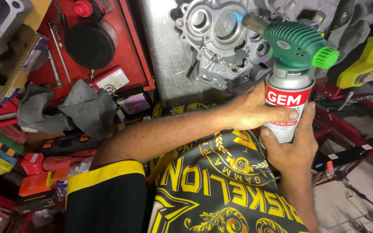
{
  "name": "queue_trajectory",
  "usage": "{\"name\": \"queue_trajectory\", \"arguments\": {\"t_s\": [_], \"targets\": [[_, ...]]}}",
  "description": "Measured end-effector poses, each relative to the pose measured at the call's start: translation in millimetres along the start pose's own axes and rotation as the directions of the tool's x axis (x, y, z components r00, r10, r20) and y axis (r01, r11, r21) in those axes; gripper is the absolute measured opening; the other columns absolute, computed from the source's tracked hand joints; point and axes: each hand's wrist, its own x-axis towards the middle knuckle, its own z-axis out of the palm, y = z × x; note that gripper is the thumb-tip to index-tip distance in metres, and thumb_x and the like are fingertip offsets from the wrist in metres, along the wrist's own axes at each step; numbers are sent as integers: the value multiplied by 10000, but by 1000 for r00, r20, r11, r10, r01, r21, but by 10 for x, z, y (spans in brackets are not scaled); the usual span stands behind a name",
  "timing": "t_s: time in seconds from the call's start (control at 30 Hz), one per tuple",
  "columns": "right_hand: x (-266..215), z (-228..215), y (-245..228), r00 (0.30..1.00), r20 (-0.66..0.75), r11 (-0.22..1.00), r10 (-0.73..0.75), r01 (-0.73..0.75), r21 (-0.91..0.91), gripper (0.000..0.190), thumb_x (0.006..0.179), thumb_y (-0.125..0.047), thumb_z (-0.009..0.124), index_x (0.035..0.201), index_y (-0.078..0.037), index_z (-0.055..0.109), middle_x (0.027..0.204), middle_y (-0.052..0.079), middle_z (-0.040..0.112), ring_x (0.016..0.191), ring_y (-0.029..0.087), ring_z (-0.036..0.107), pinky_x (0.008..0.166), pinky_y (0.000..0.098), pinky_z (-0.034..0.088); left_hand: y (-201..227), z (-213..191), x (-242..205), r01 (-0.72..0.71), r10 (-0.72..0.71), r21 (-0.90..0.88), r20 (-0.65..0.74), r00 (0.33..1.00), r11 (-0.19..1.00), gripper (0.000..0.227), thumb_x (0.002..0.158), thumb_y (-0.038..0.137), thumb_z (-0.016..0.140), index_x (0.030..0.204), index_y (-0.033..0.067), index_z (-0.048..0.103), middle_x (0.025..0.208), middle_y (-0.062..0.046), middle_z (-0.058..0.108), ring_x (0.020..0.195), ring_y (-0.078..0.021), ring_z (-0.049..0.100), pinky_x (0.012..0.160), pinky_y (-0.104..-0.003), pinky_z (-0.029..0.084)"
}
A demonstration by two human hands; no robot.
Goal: The person uses a handheld blowtorch to apply heat to a silver metal engine casing. They hold the torch with both hands and direct the flame into the central opening of the part, moving it around to heat different areas.
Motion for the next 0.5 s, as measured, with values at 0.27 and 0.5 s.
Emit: {"name": "queue_trajectory", "arguments": {"t_s": [0.27, 0.5], "targets": [[63, -8, -10, 1000, 6, 999, -22, 22, 24, 949, 904, -217, 798, 1616, 86, 249, 1603, 386, 398, 1443, 470, 527, 1147, 502, 487, 46, -20, 11, 55, -52, 88, -41, 998, 995, 356, 828, 373, 759, 1113, 167, 705, 1019, -19, 784, 940, -115, 694, 886, -324, 598], [101, -8, -23, 1000, 29, 1000, 4, -5, 29, 965, 896, -225, 787, 1625, 71, 229, 1591, 394, 423, 1421, 465, 548, 1116, 499, 495, 136, -40, -1, 44, -41, 80, -38, 998, 996, 318, 833, 372, 747, 1072, 164, 709, 970, -8, 782, 899, -105, 694, 842, -313, 601]]}}
